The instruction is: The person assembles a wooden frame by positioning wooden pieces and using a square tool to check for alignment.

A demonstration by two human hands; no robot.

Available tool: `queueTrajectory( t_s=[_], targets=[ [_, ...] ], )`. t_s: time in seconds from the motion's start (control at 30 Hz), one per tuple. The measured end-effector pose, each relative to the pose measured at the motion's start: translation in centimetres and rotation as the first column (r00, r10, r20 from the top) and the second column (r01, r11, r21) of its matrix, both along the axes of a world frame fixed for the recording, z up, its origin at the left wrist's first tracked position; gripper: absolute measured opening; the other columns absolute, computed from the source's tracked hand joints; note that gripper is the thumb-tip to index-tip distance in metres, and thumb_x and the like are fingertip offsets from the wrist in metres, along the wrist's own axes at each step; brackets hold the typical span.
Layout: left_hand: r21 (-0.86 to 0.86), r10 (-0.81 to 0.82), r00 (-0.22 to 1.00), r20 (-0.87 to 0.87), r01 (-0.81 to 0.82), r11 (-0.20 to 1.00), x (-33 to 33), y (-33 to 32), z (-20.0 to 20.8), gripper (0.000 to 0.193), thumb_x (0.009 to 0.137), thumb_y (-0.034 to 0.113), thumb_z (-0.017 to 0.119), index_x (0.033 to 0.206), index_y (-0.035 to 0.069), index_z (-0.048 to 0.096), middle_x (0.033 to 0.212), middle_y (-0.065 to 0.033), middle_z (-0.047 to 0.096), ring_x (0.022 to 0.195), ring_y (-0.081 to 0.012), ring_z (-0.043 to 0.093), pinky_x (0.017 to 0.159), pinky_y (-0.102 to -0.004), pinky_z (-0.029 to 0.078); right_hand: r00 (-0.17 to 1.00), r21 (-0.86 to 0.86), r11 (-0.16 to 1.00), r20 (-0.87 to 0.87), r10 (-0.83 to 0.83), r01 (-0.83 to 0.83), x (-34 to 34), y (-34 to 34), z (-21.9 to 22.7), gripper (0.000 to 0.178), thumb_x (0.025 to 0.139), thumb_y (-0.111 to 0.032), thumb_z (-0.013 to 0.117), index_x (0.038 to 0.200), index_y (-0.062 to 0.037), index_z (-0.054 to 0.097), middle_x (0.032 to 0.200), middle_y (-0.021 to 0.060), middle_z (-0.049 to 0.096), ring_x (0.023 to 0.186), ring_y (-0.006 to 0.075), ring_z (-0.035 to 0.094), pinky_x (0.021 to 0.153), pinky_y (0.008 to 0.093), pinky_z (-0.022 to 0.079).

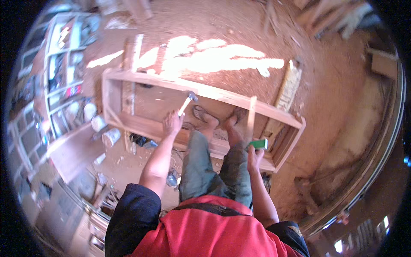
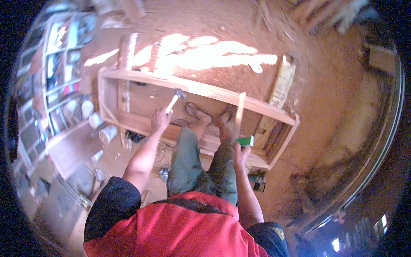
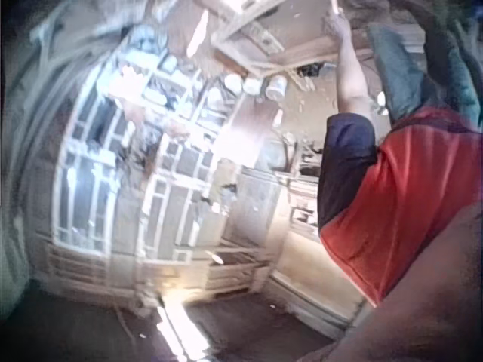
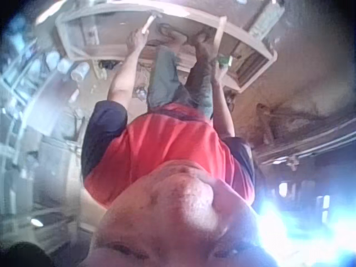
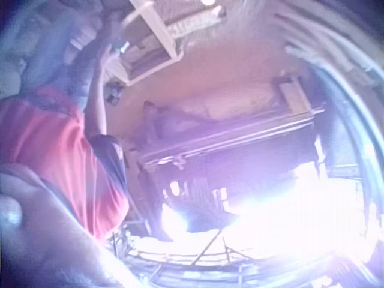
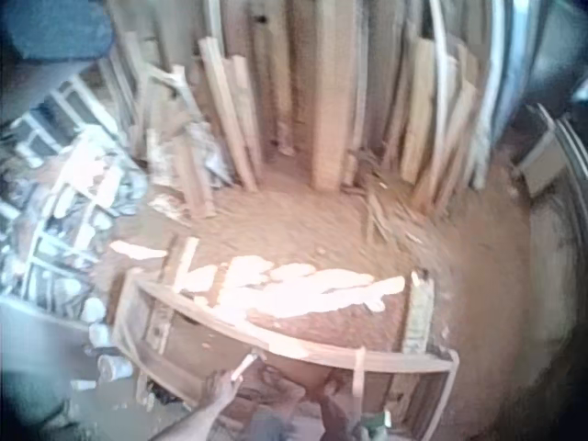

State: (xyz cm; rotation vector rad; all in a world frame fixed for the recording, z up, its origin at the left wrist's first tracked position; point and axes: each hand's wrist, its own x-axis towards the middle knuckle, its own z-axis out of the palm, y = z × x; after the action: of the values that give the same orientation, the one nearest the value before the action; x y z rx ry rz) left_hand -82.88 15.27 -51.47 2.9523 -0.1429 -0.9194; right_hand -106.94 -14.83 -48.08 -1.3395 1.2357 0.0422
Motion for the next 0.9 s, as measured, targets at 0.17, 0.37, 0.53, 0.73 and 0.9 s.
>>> queueTrajectory(
  t_s=[0.17,0.37,0.53,0.73,0.9],
  targets=[
    [-0.073,-0.329,0.937,0.118,0.338,0.938,4.1,-11.2,-14.4,0.028,0.088,0.03,0.062,0.099,0.004,0.061,0.107,-0.0173,0.06,0.103,-0.0329,0.057,0.088,-0.0498,0.044,0.996,-0.16,0.984,0.046,-0.076,0.082,3.2,-1.9,-11.0,0.021,0.085,0.0,0.054,0.105,0.0005,0.061,0.088,0.002,0.059,0.08,0.0099,0.054,0.07,0.0259,0.045],
    [-0.357,-0.175,0.944,0.278,0.271,0.894,2.9,-10.7,-26.5,0.037,0.088,0.016,0.055,0.12,-0.002,0.055,0.126,-0.0217,0.051,0.114,-0.0374,0.052,0.099,-0.043,0.041,0.917,-0.026,0.955,0.289,-0.274,0.294,8.8,-3.5,-18.9,0.018,0.082,0.0,0.054,0.099,-0.0002,0.06,0.082,0.0044,0.061,0.073,0.0114,0.056,0.065,0.0279,0.047],
    [-0.501,-0.029,0.956,0.291,0.179,0.847,1.1,-11.0,-28.5,0.032,0.086,0.01,0.056,0.116,-0.002,0.056,0.125,-0.0198,0.053,0.118,-0.0354,0.049,0.1,-0.0402,0.039,0.924,-0.237,0.948,0.363,-0.117,0.213,11.4,-7.8,-19.5,0.019,0.084,0.001,0.05,0.1,0.002,0.06,0.083,0.0034,0.06,0.074,0.0114,0.055,0.065,0.0287,0.046],
    [-0.557,0.028,0.966,0.257,0.125,0.821,0.5,-9.9,-29.9,0.032,0.09,0.02,0.052,0.114,-0.002,0.052,0.101,-0.0215,0.058,0.094,-0.0384,0.057,0.084,-0.0431,0.044,0.952,-0.357,0.93,0.305,0.033,0.082,13.6,-11.1,-19.3,0.018,0.078,-0.008,0.056,0.09,0.0043,0.049,0.082,0.0244,0.054,0.078,0.0411,0.058,0.07,0.0472,0.046],
    [-0.588,0.088,0.893,0.441,0.213,0.781,0.1,-7.5,-31.2,0.034,0.093,0.027,0.048,0.109,-0.003,0.049,0.087,-0.0263,0.058,0.08,-0.0446,0.057,0.072,-0.0488,0.044,0.941,-0.395,0.912,0.335,0.037,0.105,14.8,-11.4,-18.7,0.022,0.08,-0.015,0.058,0.071,0.0033,0.049,0.064,0.0171,0.055,0.062,0.0298,0.059,0.059,0.0421,0.047]
  ],
)
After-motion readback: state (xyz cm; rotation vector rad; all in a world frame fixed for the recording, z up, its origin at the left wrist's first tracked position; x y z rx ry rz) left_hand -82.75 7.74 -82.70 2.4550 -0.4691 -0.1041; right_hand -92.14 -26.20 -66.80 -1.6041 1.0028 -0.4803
